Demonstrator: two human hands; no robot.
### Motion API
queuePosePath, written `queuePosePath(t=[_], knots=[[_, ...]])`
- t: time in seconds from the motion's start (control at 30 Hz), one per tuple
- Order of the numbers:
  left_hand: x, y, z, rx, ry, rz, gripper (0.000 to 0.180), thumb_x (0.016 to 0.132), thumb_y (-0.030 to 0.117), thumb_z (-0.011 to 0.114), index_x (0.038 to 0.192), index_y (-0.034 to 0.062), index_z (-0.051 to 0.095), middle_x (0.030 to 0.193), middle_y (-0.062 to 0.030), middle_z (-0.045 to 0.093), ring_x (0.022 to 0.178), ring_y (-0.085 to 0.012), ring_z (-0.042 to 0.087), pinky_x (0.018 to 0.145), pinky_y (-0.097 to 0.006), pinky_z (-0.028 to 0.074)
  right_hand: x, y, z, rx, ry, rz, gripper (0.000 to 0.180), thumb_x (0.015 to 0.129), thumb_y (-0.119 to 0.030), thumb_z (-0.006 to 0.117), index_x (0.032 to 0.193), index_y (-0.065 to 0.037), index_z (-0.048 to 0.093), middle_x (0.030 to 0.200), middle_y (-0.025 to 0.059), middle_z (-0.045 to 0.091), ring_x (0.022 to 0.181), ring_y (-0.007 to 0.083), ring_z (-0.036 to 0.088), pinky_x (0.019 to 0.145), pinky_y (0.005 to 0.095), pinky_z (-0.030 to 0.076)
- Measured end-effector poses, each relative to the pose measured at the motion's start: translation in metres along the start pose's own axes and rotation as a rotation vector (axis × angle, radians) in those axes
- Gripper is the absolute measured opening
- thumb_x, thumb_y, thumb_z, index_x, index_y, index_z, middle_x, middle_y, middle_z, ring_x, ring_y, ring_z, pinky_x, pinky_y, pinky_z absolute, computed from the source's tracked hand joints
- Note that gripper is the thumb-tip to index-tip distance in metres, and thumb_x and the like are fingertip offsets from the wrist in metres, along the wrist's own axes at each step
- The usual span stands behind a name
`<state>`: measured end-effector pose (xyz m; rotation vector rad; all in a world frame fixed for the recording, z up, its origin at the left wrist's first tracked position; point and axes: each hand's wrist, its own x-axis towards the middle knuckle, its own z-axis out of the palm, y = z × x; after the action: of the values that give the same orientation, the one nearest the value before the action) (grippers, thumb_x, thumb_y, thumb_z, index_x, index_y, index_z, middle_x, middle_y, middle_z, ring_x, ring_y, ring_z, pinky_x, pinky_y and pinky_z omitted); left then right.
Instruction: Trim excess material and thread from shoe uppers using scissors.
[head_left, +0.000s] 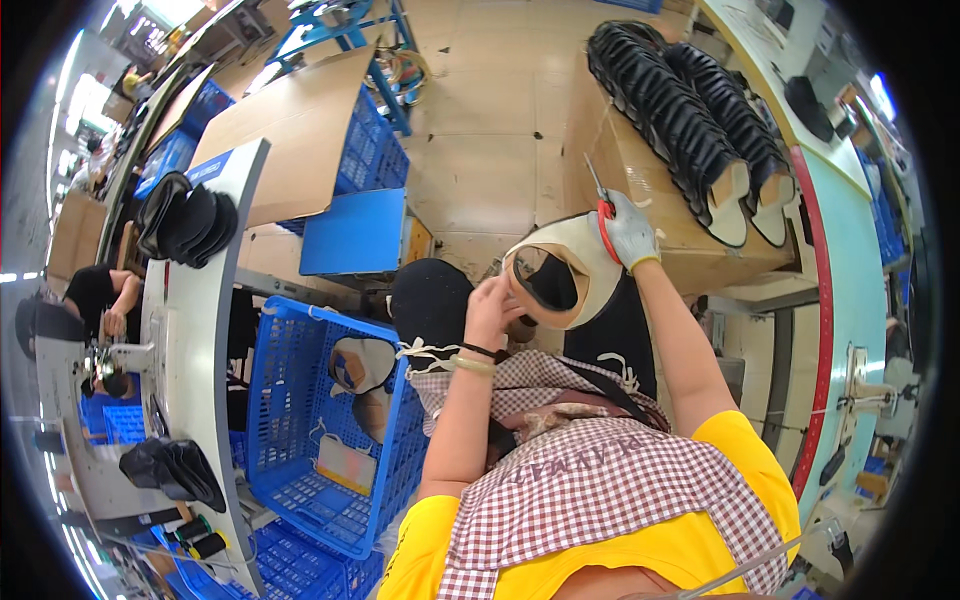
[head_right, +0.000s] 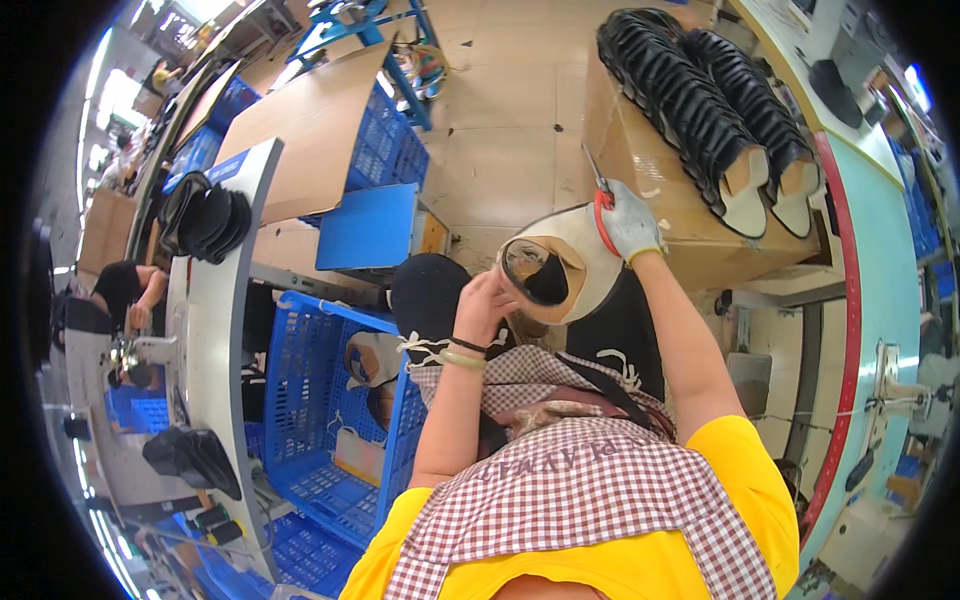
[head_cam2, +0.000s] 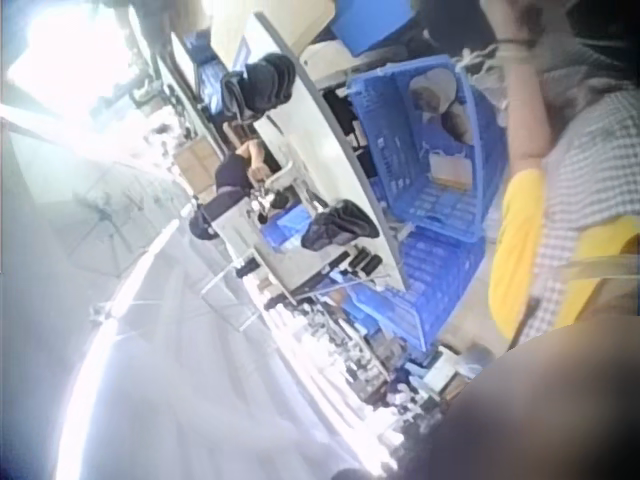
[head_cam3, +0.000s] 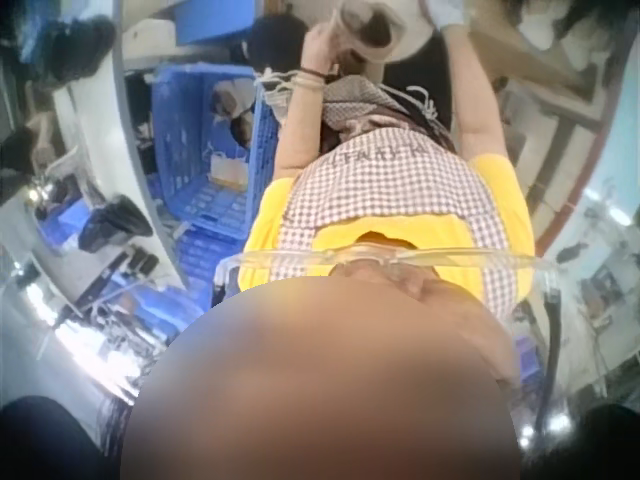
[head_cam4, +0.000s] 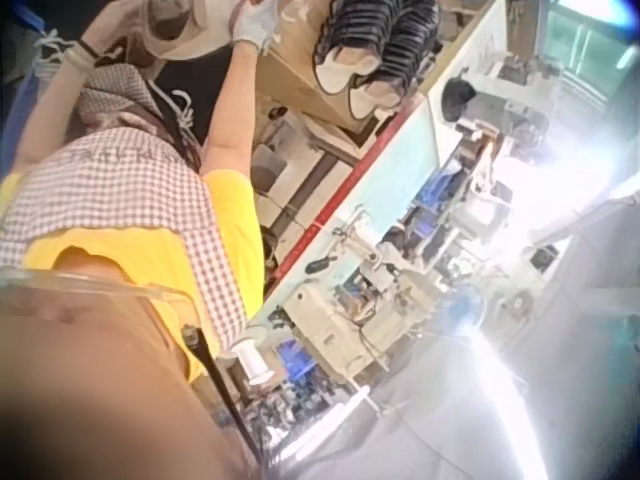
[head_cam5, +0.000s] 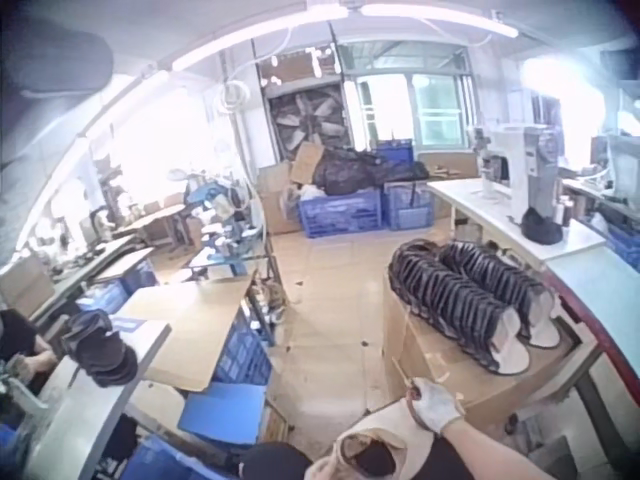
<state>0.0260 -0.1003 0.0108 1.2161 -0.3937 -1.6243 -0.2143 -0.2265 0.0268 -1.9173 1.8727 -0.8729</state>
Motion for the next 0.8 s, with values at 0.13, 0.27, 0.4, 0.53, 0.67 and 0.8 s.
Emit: queuePosePath(t=[0.13, 0.27, 0.4, 0.53, 0.67, 0.8], knots=[[-0.003, -0.027, -0.020, 0.726, 0.143, 0.577, 0.022, 0.086, 0.003, 0.060, 0.107, -0.0021, 0.056, 0.098, -0.0095, 0.061, 0.068, -0.0098, 0.059, 0.059, -0.023, 0.050, 0.018, 0.023, 0.000, -0.147, -0.222, -0.034, 0.040, 0.086, -0.039, 0.053, 0.110, -0.007, 0.058, 0.108, 0.0221, 0.061, 0.102, 0.0402, 0.057, 0.086, 0.0452, 0.046], [-0.035, -0.039, 0.031, 0.861, -0.273, 0.492, 0.031, 0.082, 0.006, 0.064, 0.110, 0.0017, 0.052, 0.092, -0.0104, 0.064, 0.066, -0.0162, 0.061, 0.062, -0.029, 0.049, 0.029, 0.022, 0.006, -0.173, -0.325, 0.044, 0.038, 0.089, -0.037, 0.046, 0.107, -0.007, 0.060, 0.110, 0.0214, 0.061, 0.103, 0.0389, 0.057, 0.087, 0.0446, 0.045], [-0.020, -0.065, 0.001, 0.841, -0.153, 0.465, 0.037, 0.083, 0.002, 0.065, 0.112, 0.0016, 0.043, 0.085, -0.0079, 0.064, 0.064, -0.0094, 0.060, 0.056, -0.022, 0.047, 0.021, -0.013, 0.011, -0.085, -0.325, 0.077, 0.045, 0.084, -0.043, 0.056, 0.111, -0.007, 0.060, 0.110, 0.0219, 0.062, 0.103, 0.0378, 0.058, 0.088, 0.0425, 0.046], [-0.034, -0.049, 0.009, 0.830, -0.131, 0.514, 0.039, 0.081, 0.000, 0.065, 0.113, 0.0022, 0.042, 0.082, -0.0121, 0.064, 0.066, -0.0171, 0.062, 0.061, -0.029, 0.050, 0.014, 0.013, 0.020, 0.294, -0.119, 0.275, 0.055, 0.080, -0.045, 0.062, 0.117, -0.004, 0.058, 0.110, 0.0213, 0.062, 0.102, 0.0360, 0.060, 0.090, 0.0396, 0.045], [-0.013, -0.046, 0.011, 0.694, -0.014, 0.541, 0.037, 0.080, -0.001, 0.065, 0.110, 0.0021, 0.044, 0.075, -0.0095, 0.063, 0.063, -0.0136, 0.060, 0.058, -0.025, 0.047, 0.000, 0.029, 0.014, 0.493, 0.064, 0.383, 0.062, 0.080, -0.038, 0.066, 0.125, 0.002, 0.050, 0.111, 0.0180, 0.062, 0.100, 0.0281, 0.060, 0.087, 0.0349, 0.046], [0.024, -0.020, 0.010, 0.552, 0.158, 0.524, 0.037, 0.077, 0.003, 0.070, 0.104, 0.0023, 0.046, 0.069, -0.0043, 0.058, 0.059, -0.0097, 0.056, 0.055, -0.024, 0.046, -0.037, -0.015, -0.019, 0.692, -0.056, 0.490, 0.059, 0.081, -0.031, 0.067, 0.126, 0.003, 0.049, 0.083, 0.0095, 0.061, 0.069, 0.0155, 0.059, 0.063, 0.0287, 0.048]])
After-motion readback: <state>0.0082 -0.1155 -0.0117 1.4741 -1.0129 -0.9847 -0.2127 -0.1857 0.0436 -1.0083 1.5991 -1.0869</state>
